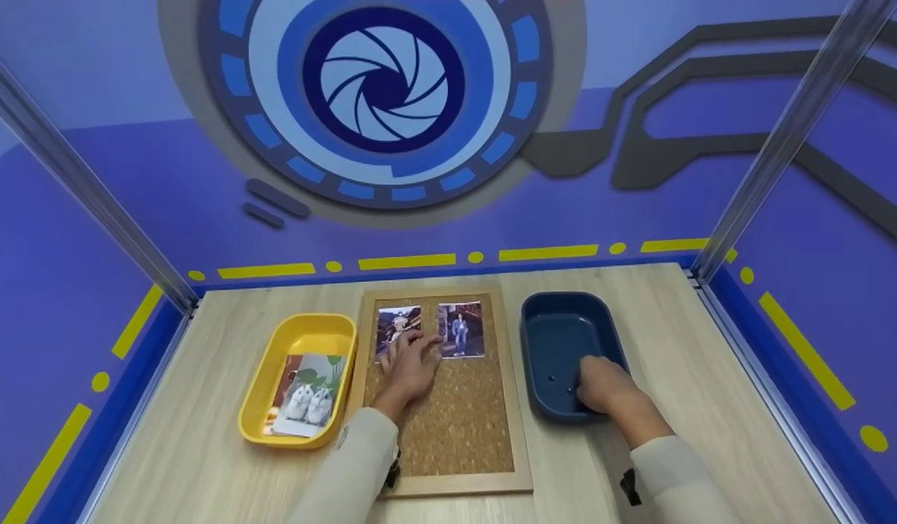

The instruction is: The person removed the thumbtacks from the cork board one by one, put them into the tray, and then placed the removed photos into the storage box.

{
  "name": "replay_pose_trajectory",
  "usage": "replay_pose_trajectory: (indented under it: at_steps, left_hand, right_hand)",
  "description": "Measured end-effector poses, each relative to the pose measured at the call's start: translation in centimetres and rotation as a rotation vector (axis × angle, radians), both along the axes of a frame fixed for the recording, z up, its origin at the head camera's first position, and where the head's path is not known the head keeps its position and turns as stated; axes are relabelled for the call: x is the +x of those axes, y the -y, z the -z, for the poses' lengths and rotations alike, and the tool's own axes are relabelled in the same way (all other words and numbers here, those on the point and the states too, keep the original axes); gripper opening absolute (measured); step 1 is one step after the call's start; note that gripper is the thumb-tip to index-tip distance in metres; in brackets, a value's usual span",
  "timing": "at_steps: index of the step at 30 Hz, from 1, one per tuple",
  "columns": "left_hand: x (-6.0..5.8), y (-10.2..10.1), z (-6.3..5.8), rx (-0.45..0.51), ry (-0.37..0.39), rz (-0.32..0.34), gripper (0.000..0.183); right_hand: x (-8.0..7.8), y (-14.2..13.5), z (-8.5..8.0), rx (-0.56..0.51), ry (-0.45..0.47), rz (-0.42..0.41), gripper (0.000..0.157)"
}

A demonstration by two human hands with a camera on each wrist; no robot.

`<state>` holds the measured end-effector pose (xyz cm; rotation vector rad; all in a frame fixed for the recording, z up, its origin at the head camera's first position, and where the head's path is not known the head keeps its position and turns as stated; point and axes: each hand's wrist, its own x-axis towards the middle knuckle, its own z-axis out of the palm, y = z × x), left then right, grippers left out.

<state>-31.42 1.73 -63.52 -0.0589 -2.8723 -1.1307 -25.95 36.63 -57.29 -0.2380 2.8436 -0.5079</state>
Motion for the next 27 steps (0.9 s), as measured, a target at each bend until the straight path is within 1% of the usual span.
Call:
replay_pose_trajectory:
  at_steps: [3, 6, 10, 14, 17, 21, 23, 27]
  left_hand:
    - [0.2, -0.1, -0.2, 0.003, 0.005, 0.004, 0.031]
    - [0.2, -0.1, -0.2, 0.011, -0.007, 0.004, 0.031]
    - [0.1, 0.0, 0.1, 0.013, -0.017, 0.004, 0.031]
    - [-0.2, 0.2, 0.7, 0.018, -0.031, 0.0, 0.031]
    - [-0.5, 0.2, 1.4, 0.02, -0.041, -0.003, 0.031]
    - [-0.7, 0.2, 2.0, 0.003, -0.046, -0.01, 0.03]
    - [-0.8, 0.1, 2.1, -0.002, -0.045, -0.011, 0.031]
    - [-0.7, -0.1, 1.8, 0.004, -0.029, -0.005, 0.033]
  right_hand:
    - [0.2, 0.0, -0.7, -0.003, -0.023, 0.002, 0.013]
    - [0.2, 0.2, -1.4, -0.013, -0.075, 0.003, 0.011]
    - [0.3, 1.1, -2.3, -0.046, -0.131, 0.01, 0.011]
    - [0.6, 2.6, -3.0, -0.076, -0.169, 0.01, 0.006]
    - [1.0, 3.8, -3.3, -0.101, -0.206, 0.008, 0.006]
    - [1.3, 5.2, -3.7, -0.163, -0.218, 0.009, 0.006]
    - [1.4, 5.9, -3.8, -0.19, -0.216, 0.006, 0.004]
    - [1.5, 7.1, -3.6, -0.227, -0.237, 0.004, 0.005]
